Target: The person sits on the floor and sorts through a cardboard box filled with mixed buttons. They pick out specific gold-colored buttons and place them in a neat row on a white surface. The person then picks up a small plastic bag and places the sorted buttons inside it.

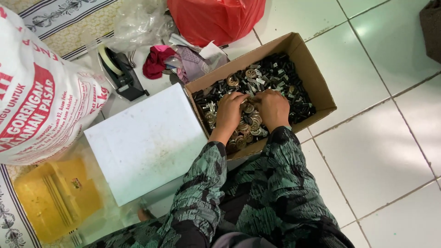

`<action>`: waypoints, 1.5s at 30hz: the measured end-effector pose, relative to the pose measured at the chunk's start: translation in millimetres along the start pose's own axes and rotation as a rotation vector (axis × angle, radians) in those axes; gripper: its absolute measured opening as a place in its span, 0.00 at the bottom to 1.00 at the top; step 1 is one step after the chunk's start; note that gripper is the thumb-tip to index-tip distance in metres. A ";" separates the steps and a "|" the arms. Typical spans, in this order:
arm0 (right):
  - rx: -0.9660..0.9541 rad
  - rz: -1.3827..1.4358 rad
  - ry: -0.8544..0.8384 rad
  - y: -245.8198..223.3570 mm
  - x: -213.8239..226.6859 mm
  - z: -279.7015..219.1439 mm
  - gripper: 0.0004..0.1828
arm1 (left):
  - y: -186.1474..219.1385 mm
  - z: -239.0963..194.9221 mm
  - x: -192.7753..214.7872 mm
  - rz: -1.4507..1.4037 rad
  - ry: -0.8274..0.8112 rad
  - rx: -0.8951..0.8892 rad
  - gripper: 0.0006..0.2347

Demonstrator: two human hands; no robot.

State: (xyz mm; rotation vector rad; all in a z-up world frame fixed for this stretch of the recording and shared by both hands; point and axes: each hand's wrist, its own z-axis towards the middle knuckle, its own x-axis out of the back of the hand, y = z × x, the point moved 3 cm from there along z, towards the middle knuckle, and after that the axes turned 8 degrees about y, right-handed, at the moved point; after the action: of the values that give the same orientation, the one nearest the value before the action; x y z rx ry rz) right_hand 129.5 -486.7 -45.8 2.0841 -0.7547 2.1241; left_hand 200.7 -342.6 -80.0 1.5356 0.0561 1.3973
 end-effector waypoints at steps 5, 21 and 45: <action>-0.033 0.189 0.050 1.6 15.0 -1.4 0.08 | 12.1 6.4 14.8 -0.155 0.014 0.099 0.09; -0.168 0.808 0.118 -3.4 52.3 -6.6 0.09 | 4.8 5.9 13.9 -0.743 0.074 0.351 0.11; -0.027 1.032 0.031 -102.8 80.9 -27.7 0.09 | 12.2 -50.7 127.9 -0.691 0.346 0.444 0.10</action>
State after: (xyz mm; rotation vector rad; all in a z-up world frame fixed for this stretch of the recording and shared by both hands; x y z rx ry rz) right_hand 137.2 -408.8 62.5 1.7975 -2.1841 2.4560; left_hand 197.0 -238.0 10.1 1.3939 1.0670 1.0957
